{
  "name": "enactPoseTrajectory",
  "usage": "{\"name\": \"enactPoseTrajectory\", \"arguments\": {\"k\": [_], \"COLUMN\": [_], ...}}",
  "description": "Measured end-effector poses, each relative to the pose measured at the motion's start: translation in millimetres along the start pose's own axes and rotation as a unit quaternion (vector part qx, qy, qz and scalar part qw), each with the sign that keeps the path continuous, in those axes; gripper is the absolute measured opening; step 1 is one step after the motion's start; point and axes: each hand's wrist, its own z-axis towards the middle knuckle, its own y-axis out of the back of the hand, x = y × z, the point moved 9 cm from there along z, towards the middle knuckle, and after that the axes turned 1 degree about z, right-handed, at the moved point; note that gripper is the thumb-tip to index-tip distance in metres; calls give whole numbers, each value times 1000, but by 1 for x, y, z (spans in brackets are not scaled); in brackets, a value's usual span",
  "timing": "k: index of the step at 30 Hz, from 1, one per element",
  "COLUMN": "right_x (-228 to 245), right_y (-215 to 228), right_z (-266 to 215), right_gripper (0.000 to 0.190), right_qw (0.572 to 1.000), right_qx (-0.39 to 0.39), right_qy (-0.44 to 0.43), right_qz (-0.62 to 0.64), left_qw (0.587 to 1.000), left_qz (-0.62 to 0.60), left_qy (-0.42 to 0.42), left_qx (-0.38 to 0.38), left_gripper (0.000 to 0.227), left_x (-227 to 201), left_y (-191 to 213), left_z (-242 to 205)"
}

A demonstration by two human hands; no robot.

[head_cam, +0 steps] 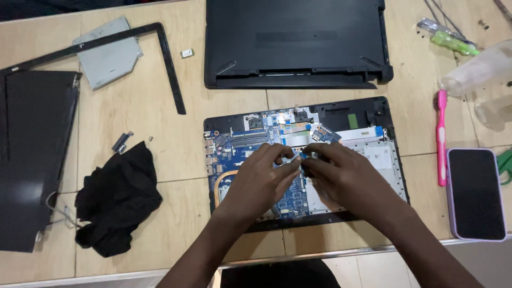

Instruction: Connecting internal components and ribbon cables to a laptop motherboard

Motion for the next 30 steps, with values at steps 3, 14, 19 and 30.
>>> {"name": "enactPoseTrajectory", "arguments": {"k": [3,14,19,30], "right_x": [-6,-19,-29,-22], "right_y": [-4,10,4,5], "right_z": [-2,8,8,19], "right_gripper": [35,34,36,37], "right_qw": [1000,984,983,979], "right_qx": [-13,-37,-17,32], "right_qy": [-3,-88,-96,-119], "right_qz": [21,152,159,159], "left_qw": [1000,1000,999,999], "left_qz": [1,-21,-31,-9], "left_qy": [-1,1,4,-18], "left_qx": [-3,-21,-20,-26], "left_gripper": [13,11,11,13], "left_x": [1,5,6,6], "left_y": [0,0,0,-2], "left_z": [-1,-1,-1,-3]}}
